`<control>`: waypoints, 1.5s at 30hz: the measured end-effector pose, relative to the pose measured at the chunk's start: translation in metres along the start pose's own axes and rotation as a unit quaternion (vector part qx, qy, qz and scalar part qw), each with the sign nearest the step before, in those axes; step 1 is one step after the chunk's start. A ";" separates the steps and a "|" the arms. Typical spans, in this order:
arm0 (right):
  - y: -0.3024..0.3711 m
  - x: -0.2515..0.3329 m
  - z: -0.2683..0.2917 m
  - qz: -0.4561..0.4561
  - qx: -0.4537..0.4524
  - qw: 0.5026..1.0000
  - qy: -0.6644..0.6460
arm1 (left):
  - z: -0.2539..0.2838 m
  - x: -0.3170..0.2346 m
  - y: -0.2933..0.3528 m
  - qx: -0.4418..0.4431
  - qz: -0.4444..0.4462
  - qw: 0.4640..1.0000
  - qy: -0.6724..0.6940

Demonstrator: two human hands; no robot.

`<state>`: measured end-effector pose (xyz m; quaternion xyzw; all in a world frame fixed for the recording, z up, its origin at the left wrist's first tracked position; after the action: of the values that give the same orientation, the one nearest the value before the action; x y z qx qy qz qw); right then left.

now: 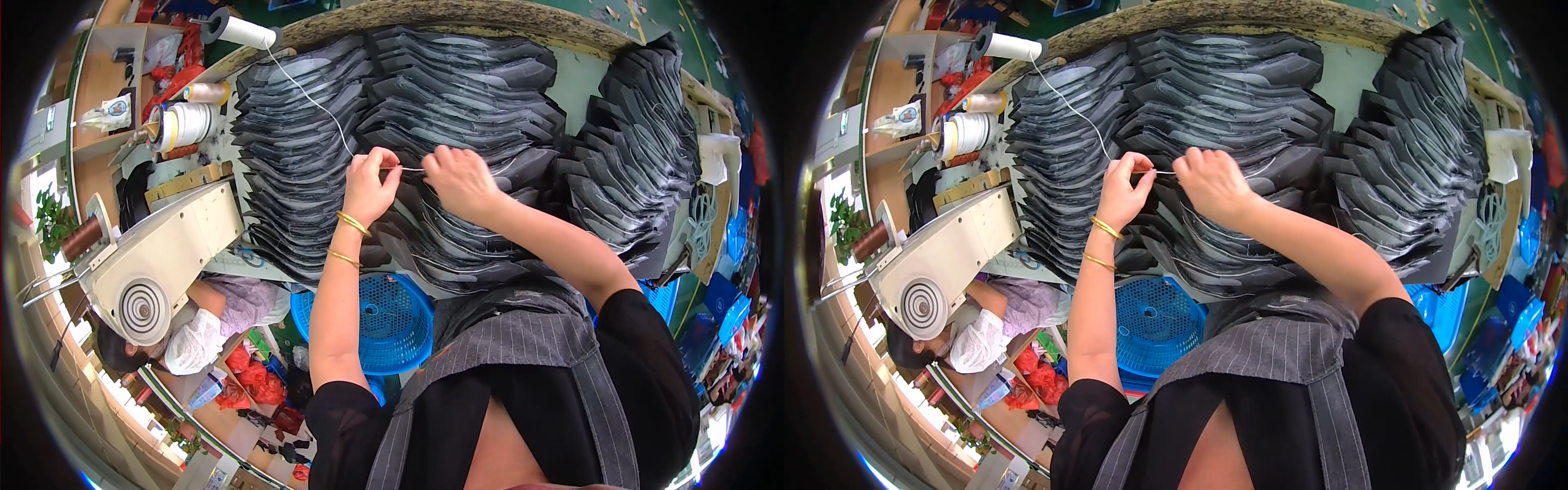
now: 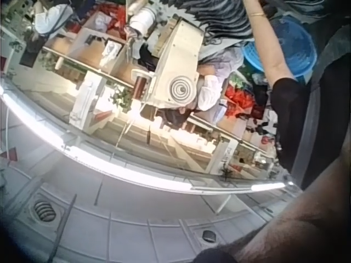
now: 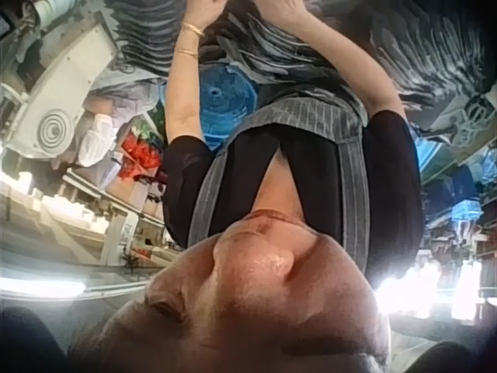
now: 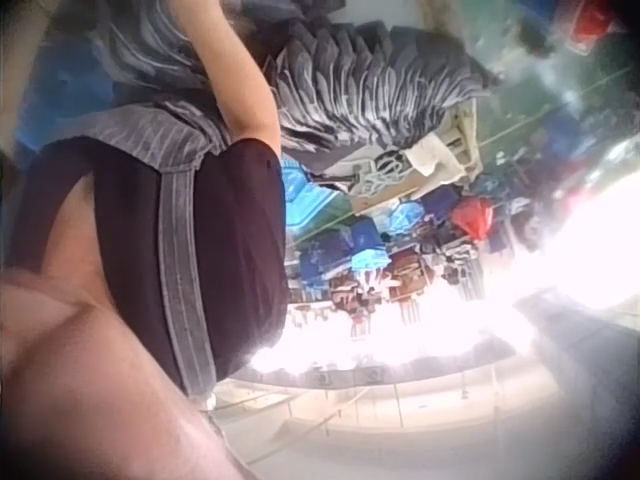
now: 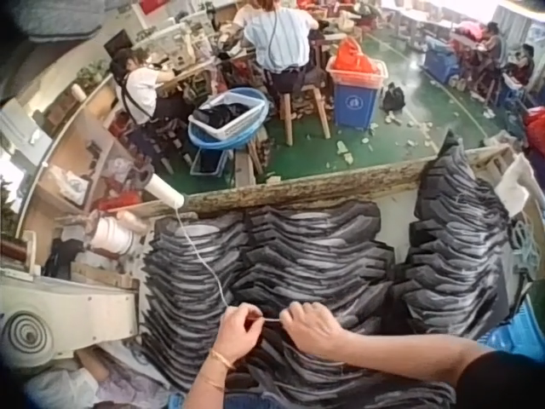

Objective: The recorder is manually pulling thread through a series of shoe upper components to assemble or secure them.

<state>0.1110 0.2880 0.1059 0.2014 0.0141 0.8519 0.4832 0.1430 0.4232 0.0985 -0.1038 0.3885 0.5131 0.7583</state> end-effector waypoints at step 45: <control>0.005 -0.067 0.006 -0.042 0.088 0.924 -0.369 | -0.012 -0.014 0.011 -0.089 0.063 0.918 0.381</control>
<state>0.1394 0.2290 0.0899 0.5422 -0.0822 0.6918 0.4697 0.1253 0.4118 0.1034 -0.3337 0.6067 0.5135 0.5069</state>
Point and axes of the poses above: each hand's wrist, its own y-axis away from the middle knuckle, its own z-axis out of the back of the hand, x = y × z, the point moved 8 cm from there along -y, towards the middle knuckle, and after that the axes turned 14 degrees about x, right-handed, at the moved point
